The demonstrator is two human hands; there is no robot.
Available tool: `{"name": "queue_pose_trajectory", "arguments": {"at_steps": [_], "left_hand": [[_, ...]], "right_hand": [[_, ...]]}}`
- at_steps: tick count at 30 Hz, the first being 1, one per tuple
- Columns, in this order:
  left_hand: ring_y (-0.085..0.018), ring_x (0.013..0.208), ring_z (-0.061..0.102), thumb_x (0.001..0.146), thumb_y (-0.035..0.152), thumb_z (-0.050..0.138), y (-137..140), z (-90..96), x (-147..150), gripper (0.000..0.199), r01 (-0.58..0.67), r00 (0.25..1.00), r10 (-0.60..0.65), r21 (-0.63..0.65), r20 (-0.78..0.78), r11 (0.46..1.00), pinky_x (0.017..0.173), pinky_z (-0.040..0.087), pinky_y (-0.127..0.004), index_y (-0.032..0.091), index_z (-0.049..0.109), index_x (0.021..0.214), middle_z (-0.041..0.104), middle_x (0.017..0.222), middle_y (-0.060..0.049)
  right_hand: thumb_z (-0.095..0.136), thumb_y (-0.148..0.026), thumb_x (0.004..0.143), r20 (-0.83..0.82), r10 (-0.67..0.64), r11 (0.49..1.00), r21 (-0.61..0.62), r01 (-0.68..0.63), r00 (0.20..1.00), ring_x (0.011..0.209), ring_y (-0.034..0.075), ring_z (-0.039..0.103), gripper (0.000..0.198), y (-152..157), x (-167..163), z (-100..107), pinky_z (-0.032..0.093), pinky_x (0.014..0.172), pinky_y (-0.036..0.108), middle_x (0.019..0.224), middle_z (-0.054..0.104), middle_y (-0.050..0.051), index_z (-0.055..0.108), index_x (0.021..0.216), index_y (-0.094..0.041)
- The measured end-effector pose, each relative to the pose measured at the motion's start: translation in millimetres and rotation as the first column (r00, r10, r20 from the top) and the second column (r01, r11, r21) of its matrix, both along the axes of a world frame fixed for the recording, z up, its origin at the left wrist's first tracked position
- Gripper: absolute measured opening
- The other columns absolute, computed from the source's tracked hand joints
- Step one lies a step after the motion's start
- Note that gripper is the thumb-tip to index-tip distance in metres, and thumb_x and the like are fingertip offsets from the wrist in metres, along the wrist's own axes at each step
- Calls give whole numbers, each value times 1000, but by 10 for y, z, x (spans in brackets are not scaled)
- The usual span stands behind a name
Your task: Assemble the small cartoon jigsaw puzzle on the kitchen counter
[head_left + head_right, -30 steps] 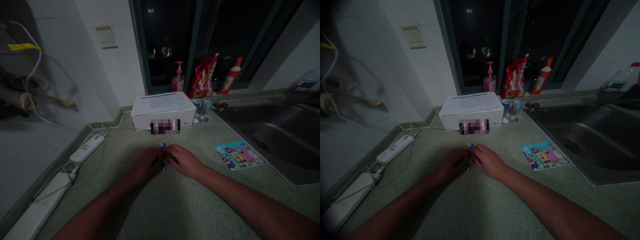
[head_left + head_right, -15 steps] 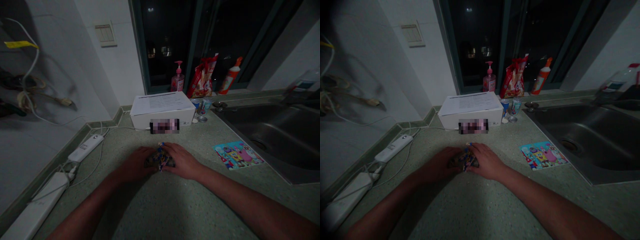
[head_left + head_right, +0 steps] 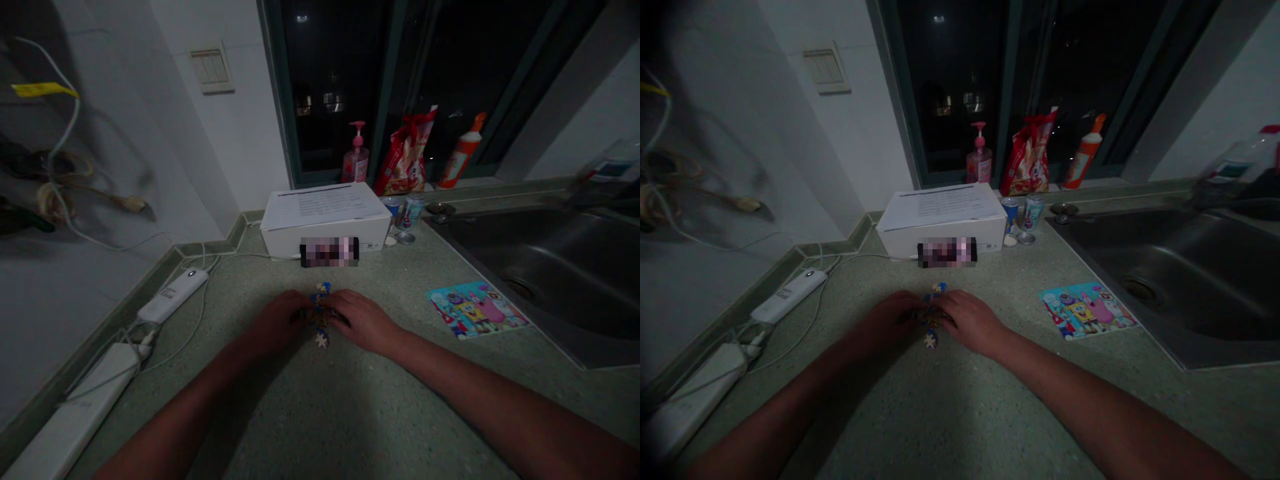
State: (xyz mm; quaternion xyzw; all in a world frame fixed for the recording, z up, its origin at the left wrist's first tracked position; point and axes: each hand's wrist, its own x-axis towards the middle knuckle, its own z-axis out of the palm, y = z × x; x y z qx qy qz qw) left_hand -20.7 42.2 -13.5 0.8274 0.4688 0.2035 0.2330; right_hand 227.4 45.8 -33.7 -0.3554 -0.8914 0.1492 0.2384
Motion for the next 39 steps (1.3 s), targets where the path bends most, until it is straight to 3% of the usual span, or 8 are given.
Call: {"name": "queue_pose_trajectory", "arguments": {"at_steps": [6, 11, 18, 23, 27, 33, 36, 39], "left_hand": [[-23, 105, 71, 92, 15, 65, 20, -146, 191, 18, -76, 979, 63, 59, 191, 995, 99, 57, -41, 22, 76, 105, 75, 110, -6], [-25, 124, 66, 97, 22, 65, -40, -203, 164, 26, 49, 959, -76, 105, 272, 993, 109, 54, -46, 25, 70, 122, 70, 134, -8], [-38, 151, 44, 88, 52, 80, -109, -140, 37, 78, 288, 958, -283, 220, -54, 932, 127, 30, -65, 24, 48, 154, 50, 161, -17], [-32, 136, 59, 97, 39, 72, -59, -173, 141, 48, 215, 976, -219, 273, -16, 938, 115, 49, -53, 23, 62, 140, 63, 147, -14], [-27, 127, 65, 100, 29, 67, 10, -244, 215, 27, 134, 988, -150, 268, 37, 954, 110, 54, -46, 23, 70, 127, 70, 136, -10], [-27, 129, 64, 95, 24, 70, 22, -243, 142, 41, 59, 993, -83, 251, 86, 966, 112, 53, -48, 27, 65, 136, 68, 140, -9], [-32, 131, 62, 89, 33, 78, -6, -206, 103, 56, 36, 999, -43, 245, 22, 969, 113, 52, -53, 26, 61, 141, 65, 145, -12], [-31, 126, 64, 92, 31, 75, -7, -189, 116, 48, 37, 998, -25, 237, -54, 971, 112, 51, -53, 23, 63, 138, 69, 138, -12]], "right_hand": [[54, -11, 101, -116, -9, 1000, 18, 11, 993, 124, 27, 65, 36, 46, 27, -81, 56, 108, 48, 130, 70, 13, 65, 134, -21], [54, -12, 100, -207, -18, 1000, -12, 16, 978, 133, 26, 61, 45, 30, 73, -44, 54, 113, 48, 142, 62, 14, 57, 144, -22], [80, -32, 89, -46, -26, 999, -47, 24, 999, 147, 36, 49, 75, -19, 122, 10, 42, 122, 59, 158, 52, 20, 48, 155, -17], [73, -25, 94, 9, -25, 999, -41, 25, 1000, 140, 34, 57, 55, 11, 93, -37, 47, 118, 55, 150, 61, 18, 58, 147, -16], [64, -12, 97, -52, -32, 999, -32, 30, 998, 134, 29, 62, 45, 53, 79, -84, 53, 113, 50, 142, 67, 15, 61, 142, -18], [56, -11, 101, -152, -26, 1000, -2, 26, 988, 126, 25, 66, 39, 87, 134, -65, 56, 108, 47, 132, 71, 11, 62, 137, -23], [70, -19, 96, -112, -61, 998, 6, 62, 992, 129, 29, 64, 47, 73, 182, -24, 54, 110, 50, 138, 68, 13, 58, 142, -21], [78, -27, 91, -16, -90, 996, 8, 90, 996, 126, 33, 64, 52, 64, 190, 1, 53, 109, 55, 135, 69, 15, 60, 140, -18]]}}
